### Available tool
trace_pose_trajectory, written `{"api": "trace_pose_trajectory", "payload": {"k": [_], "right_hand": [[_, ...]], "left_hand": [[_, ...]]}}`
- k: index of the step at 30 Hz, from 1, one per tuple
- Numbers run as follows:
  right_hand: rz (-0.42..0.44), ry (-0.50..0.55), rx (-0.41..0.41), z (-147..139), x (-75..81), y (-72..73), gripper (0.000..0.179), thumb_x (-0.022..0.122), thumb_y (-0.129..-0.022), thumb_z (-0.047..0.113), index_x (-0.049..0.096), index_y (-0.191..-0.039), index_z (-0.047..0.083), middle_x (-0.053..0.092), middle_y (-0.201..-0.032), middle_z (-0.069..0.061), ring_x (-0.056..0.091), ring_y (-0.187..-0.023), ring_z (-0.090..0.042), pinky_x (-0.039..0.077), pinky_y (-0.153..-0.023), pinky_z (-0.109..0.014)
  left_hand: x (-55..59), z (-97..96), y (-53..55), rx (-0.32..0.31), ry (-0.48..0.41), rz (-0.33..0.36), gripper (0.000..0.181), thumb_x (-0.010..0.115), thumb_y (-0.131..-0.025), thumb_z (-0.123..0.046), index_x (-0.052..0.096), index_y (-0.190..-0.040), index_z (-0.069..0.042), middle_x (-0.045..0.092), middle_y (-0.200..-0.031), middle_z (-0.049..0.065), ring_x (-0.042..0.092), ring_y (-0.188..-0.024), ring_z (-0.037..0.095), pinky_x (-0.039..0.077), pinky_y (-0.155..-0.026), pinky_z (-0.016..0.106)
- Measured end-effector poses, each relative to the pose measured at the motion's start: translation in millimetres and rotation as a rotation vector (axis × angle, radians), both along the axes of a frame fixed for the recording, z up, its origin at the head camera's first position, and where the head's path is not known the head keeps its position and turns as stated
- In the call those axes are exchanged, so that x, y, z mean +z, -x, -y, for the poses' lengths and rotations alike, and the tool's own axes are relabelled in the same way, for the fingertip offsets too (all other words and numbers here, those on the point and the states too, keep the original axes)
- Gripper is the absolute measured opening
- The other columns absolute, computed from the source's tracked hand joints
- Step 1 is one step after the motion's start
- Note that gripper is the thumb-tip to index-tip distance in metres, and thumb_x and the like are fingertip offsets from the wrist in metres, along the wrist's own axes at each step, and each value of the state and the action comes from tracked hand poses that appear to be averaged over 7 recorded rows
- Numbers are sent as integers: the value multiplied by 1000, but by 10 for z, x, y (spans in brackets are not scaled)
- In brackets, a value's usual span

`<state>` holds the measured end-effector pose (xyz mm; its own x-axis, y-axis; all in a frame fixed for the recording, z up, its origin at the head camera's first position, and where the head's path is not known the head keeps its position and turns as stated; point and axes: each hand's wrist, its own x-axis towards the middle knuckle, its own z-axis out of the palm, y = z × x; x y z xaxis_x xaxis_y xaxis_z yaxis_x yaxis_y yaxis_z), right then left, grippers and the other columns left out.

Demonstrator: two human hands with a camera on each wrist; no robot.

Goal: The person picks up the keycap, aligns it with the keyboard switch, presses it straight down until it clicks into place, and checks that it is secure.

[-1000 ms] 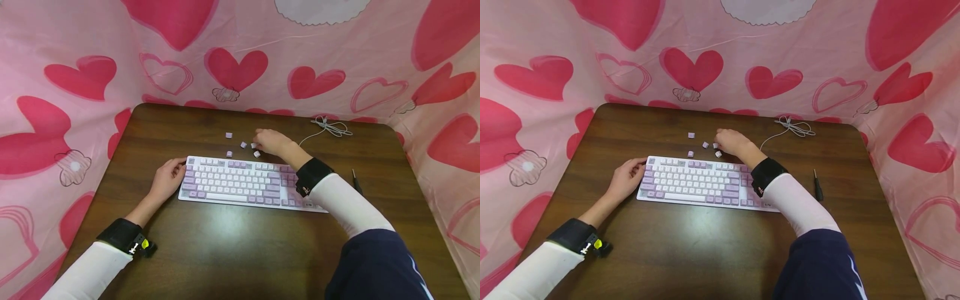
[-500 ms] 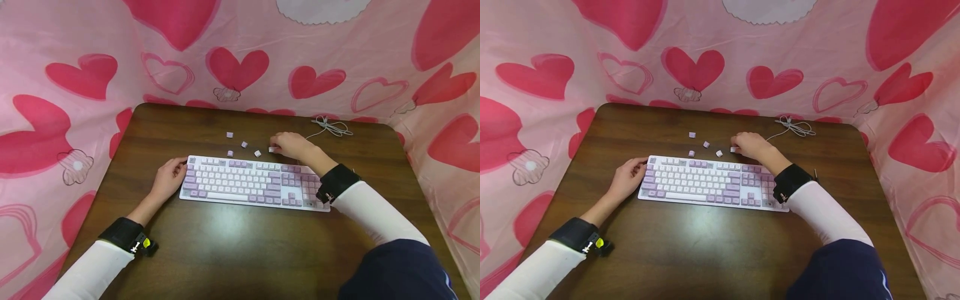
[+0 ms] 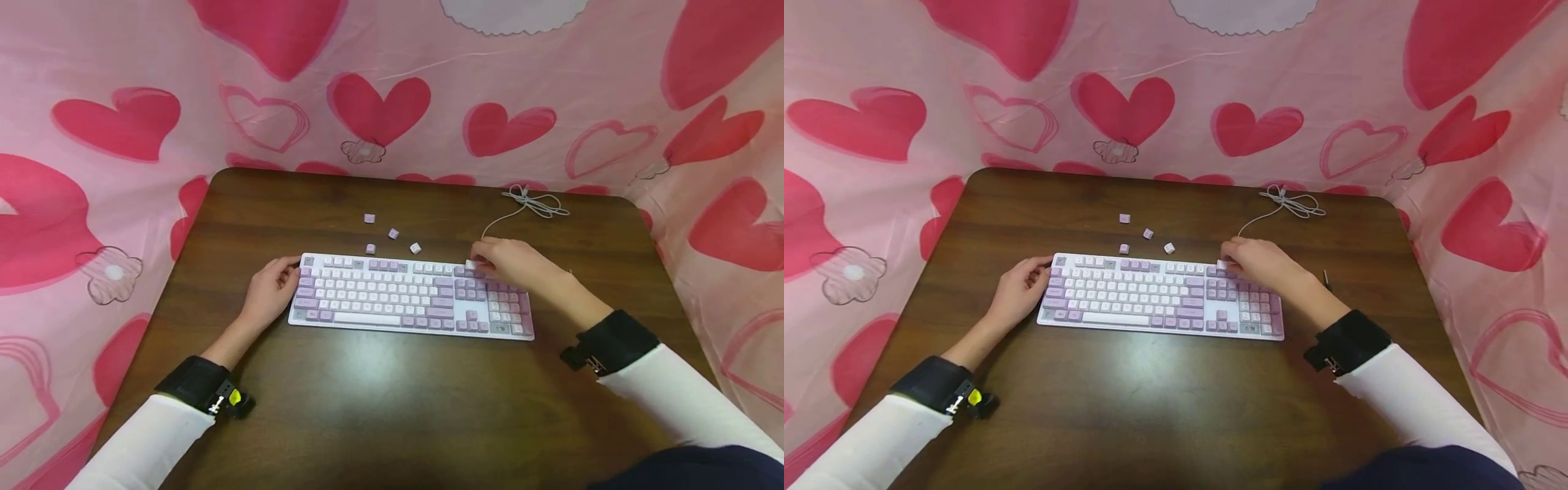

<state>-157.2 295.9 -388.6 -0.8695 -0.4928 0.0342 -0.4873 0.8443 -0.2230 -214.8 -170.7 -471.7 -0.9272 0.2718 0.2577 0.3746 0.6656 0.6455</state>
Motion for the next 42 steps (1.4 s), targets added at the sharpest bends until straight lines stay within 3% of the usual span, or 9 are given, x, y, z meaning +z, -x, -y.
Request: {"api": "trace_pose_trajectory", "payload": {"k": [4,9,20,27,42], "right_hand": [[-14,23,-23,-67,66,-162,13,79,-88,-1,72,-99,4,68,-90,-7,63,-78,-22,56,-76,-44],[70,45,-15,-164,94,-335,15,78,-90,0,74,-104,2,72,-97,-7,66,-85,-20,57,-80,-45],[46,97,170,-260,-97,-679,13,80,-88,0,74,-97,8,68,-90,3,62,-82,-11,56,-73,-35],[18,123,214,-293,-232,-799,13,78,-88,-1,75,-98,7,70,-91,2,63,-81,-9,55,-69,-33],[-111,-85,218,-199,-269,-998,15,80,-90,8,66,-89,12,55,-79,5,47,-69,-9,47,-62,-29]], "left_hand": [[-26,35,4,-4,-14,-41,29,62,-102,-8,69,-127,3,65,-94,14,59,-78,23,44,-69,23],[-32,43,5,-7,-14,-43,29,62,-102,-9,69,-127,2,64,-94,14,60,-77,23,44,-68,23],[-3,44,24,-6,-26,-63,29,62,-101,-7,69,-127,4,64,-94,16,59,-76,24,40,-68,17],[11,40,28,-4,-34,-53,29,61,-102,-8,69,-128,3,64,-94,15,58,-76,23,38,-67,14],[-21,-2,25,-8,-29,-31,30,60,-103,-9,68,-129,2,63,-96,15,57,-78,23,39,-68,16]]}}
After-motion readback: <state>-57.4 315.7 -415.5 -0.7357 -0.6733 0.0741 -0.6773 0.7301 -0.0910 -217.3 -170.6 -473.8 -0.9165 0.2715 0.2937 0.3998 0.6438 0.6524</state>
